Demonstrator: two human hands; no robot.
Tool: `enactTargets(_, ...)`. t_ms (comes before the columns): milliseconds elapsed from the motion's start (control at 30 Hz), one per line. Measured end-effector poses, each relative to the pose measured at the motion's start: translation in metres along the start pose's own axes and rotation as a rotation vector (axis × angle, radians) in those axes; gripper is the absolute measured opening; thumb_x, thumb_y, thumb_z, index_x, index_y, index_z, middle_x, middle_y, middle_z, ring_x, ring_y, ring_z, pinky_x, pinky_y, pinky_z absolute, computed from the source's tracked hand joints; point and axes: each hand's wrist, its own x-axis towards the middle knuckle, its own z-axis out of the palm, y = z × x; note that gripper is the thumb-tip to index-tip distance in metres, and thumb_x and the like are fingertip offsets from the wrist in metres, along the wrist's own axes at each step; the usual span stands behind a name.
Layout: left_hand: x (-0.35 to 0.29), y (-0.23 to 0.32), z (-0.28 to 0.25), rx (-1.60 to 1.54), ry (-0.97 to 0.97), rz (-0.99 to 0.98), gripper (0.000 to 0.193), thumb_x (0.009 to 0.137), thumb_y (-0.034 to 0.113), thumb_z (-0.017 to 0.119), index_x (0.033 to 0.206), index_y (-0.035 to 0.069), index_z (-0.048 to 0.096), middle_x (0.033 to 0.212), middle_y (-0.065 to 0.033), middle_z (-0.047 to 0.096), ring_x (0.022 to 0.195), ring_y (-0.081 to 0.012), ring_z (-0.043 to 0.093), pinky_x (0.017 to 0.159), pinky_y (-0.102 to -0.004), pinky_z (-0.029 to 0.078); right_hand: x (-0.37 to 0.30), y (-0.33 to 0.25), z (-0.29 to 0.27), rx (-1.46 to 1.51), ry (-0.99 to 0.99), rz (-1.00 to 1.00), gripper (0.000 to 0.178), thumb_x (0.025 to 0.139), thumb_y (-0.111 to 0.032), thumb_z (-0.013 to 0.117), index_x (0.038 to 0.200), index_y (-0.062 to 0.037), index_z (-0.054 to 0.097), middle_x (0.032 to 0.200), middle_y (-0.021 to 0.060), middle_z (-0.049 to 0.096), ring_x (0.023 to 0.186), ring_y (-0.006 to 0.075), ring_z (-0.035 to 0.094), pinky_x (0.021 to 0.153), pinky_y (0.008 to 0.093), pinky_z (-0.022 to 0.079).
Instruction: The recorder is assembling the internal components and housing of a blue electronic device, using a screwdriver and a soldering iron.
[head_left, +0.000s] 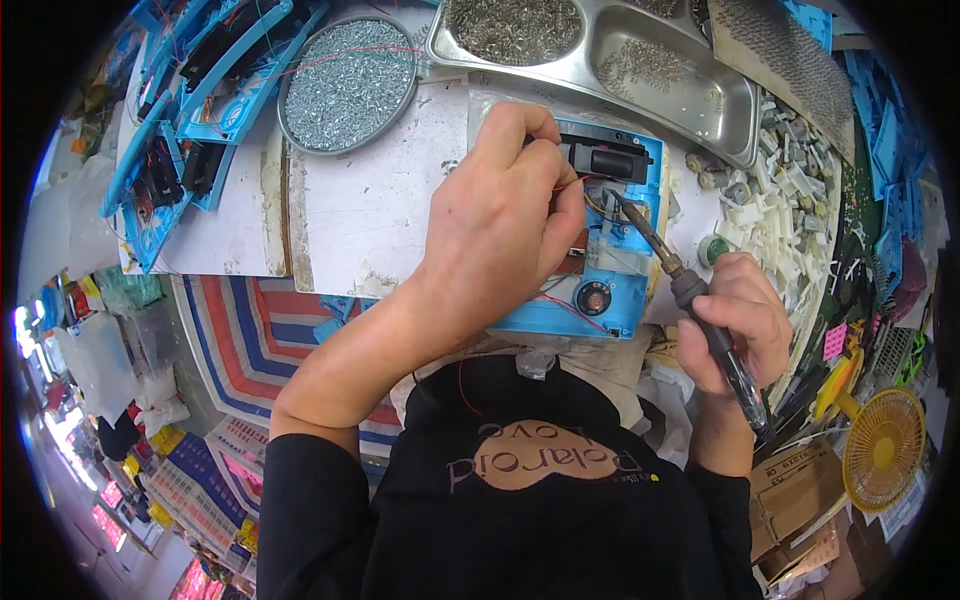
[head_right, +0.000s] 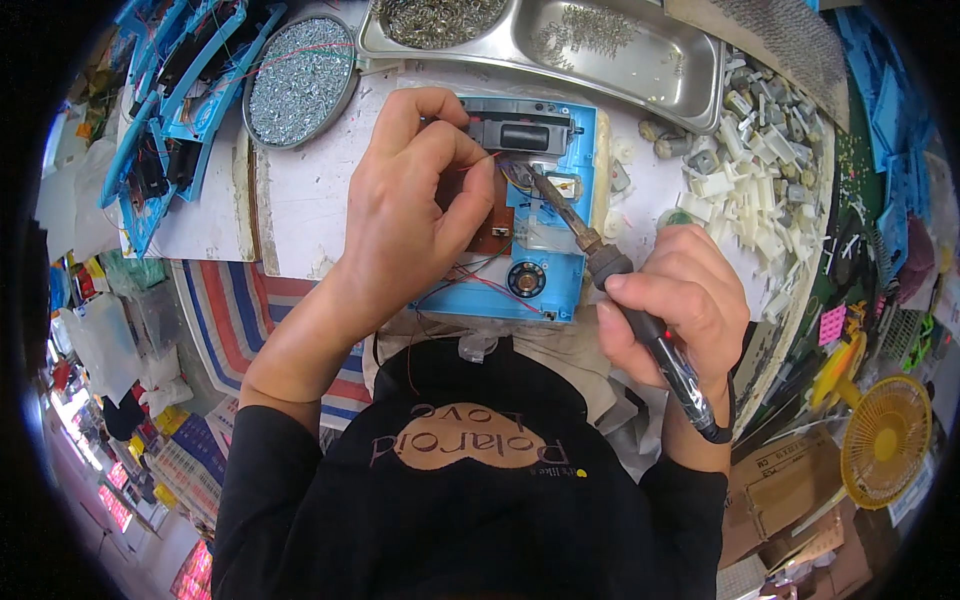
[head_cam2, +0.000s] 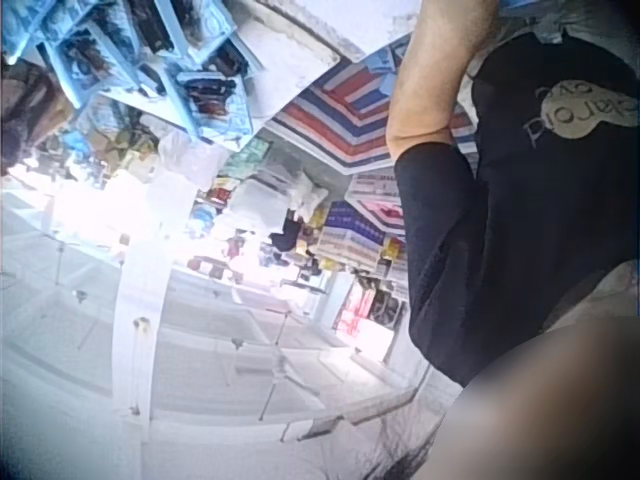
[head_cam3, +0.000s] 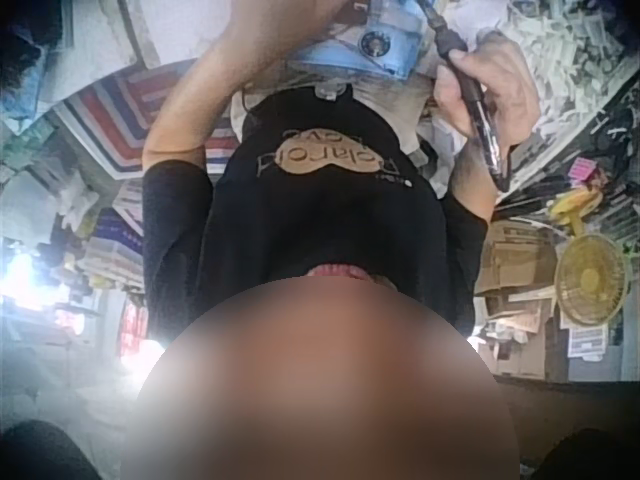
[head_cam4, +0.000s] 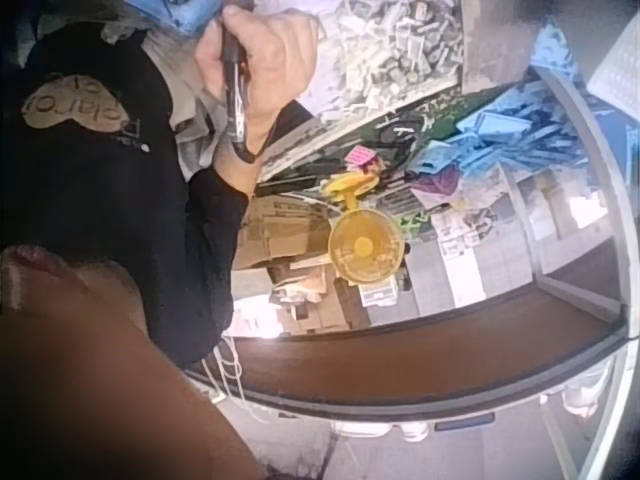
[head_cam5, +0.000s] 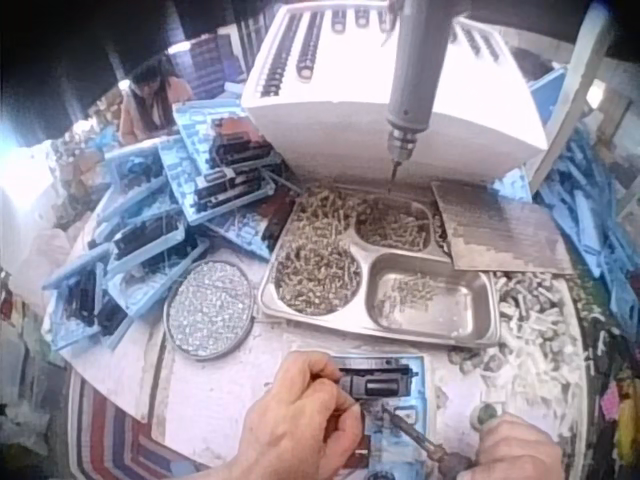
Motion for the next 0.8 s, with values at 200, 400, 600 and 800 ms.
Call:
enactTargets(200, 0.0008, 0.001, -0.0032, -0.018, -0.024, -0.001, 0.012, 0.081, 0.004, 0.074, 0.086, 0.0, 0.064, 0.107, -0.0144, 0.057, 0.079, -0.0322, 0.065, 0.067, -0.0397, 0.054, 0.0, -0.0005, -0.0016, -0.013, 0.004, 0.004, 0.029, 0.077, 0.0, 0.077, 0.103, -0.0028, 0.063, 0.066, 0.0062, 0.057, 0.057, 0.0232, 0.053, 0.061, 0.0368, 0.045)
enactTargets(400, 0.0003, -0.0012, -0.0072, -0.028, -0.077, -0.02, 0.015, 0.082, 0.006, 0.076, 0.087, -0.001, 0.065, 0.11, -0.0154, 0.057, 0.08, -0.0335, 0.065, 0.069, -0.0405, 0.054, 0.0004, -0.0006, -0.003, -0.006, 0.005, 0.002, 0.029, 0.077, -0.001, 0.077, 0.103, -0.0029, 0.063, 0.067, 0.0067, 0.058, 0.057, 0.0233, 0.053, 0.061, 0.0372, 0.046)
enactTargets(600, 0.0034, -0.0055, -0.0092, 0.05, -0.085, 0.062, 0.013, 0.087, 0.006, 0.074, 0.092, -0.002, 0.065, 0.112, -0.0146, 0.056, 0.075, -0.0243, 0.065, 0.067, -0.0327, 0.054, 0.0035, -0.0003, -0.0016, -0.013, -0.004, 0.001, 0.028, 0.077, -0.001, 0.077, 0.102, -0.0029, 0.064, 0.067, 0.0067, 0.058, 0.057, 0.024, 0.053, 0.058, 0.0359, 0.044)
enactTargets(800, 0.0042, -0.006, -0.0078, 0.07, -0.079, 0.073, 0.014, 0.085, 0.006, 0.075, 0.091, -0.001, 0.064, 0.113, -0.014, 0.056, 0.078, -0.0244, 0.065, 0.067, -0.0328, 0.054, 0.0071, 0.0078, 0.0064, -0.054, -0.016, -0.004, 0.027, 0.074, -0.003, 0.079, 0.098, -0.004, 0.065, 0.068, 0.006, 0.059, 0.056, 0.0237, 0.054, 0.054, 0.0341, 0.041)
